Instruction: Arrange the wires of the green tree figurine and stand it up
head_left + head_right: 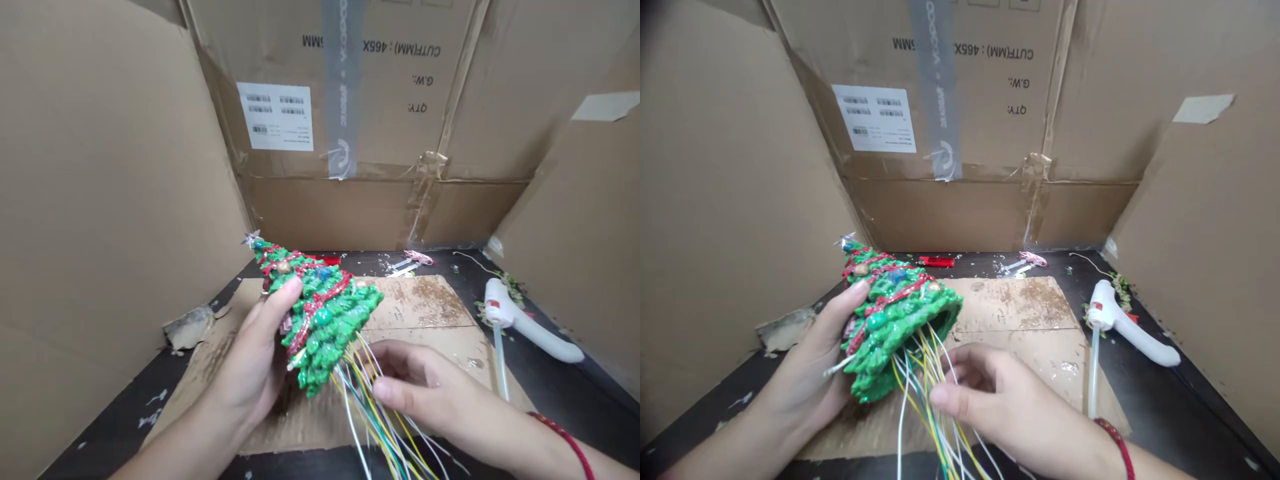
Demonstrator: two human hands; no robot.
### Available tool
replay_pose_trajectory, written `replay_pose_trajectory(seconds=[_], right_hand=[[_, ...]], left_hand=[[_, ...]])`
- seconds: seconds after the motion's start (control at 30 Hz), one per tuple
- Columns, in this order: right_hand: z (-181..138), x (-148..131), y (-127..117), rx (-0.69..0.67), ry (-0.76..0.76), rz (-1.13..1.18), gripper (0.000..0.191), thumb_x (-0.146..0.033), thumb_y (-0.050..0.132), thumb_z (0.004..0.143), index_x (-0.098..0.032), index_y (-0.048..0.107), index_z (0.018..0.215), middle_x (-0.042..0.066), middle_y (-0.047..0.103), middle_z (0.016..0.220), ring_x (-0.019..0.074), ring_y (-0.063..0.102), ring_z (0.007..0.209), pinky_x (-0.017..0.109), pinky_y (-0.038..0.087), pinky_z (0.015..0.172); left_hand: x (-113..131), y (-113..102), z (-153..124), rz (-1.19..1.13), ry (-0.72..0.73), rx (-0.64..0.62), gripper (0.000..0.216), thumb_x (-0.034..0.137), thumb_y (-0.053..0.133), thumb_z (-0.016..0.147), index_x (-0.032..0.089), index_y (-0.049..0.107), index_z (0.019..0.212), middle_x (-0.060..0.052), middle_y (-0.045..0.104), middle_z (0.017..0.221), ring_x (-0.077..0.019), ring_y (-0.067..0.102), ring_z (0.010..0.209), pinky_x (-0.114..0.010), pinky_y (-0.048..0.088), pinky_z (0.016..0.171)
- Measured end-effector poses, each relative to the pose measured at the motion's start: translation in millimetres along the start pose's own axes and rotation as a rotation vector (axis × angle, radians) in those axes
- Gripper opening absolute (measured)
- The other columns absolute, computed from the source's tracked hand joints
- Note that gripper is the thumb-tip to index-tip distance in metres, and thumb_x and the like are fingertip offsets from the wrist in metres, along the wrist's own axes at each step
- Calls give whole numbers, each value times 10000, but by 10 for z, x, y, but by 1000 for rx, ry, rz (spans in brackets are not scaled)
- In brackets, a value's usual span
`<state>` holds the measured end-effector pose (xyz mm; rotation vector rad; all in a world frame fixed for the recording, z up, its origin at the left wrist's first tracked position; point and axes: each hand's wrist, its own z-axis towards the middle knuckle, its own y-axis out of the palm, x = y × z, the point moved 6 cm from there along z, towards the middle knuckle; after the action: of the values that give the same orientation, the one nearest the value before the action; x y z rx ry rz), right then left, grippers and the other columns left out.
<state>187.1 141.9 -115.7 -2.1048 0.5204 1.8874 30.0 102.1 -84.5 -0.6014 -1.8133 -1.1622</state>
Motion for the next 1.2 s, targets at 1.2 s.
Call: replay_pose_trajectory(seconds=[1.2], right_hand=[[-109, 113, 120, 48, 104, -216, 553, -647, 336, 879, -129, 524, 826, -25, 365, 608, 65, 320, 565, 179, 250, 510]], left_hand=[[19, -65, -18, 46, 16, 27, 694, 431, 749, 676, 243, 469, 1282, -57, 574, 1022, -210, 561, 942, -273, 499, 793]])
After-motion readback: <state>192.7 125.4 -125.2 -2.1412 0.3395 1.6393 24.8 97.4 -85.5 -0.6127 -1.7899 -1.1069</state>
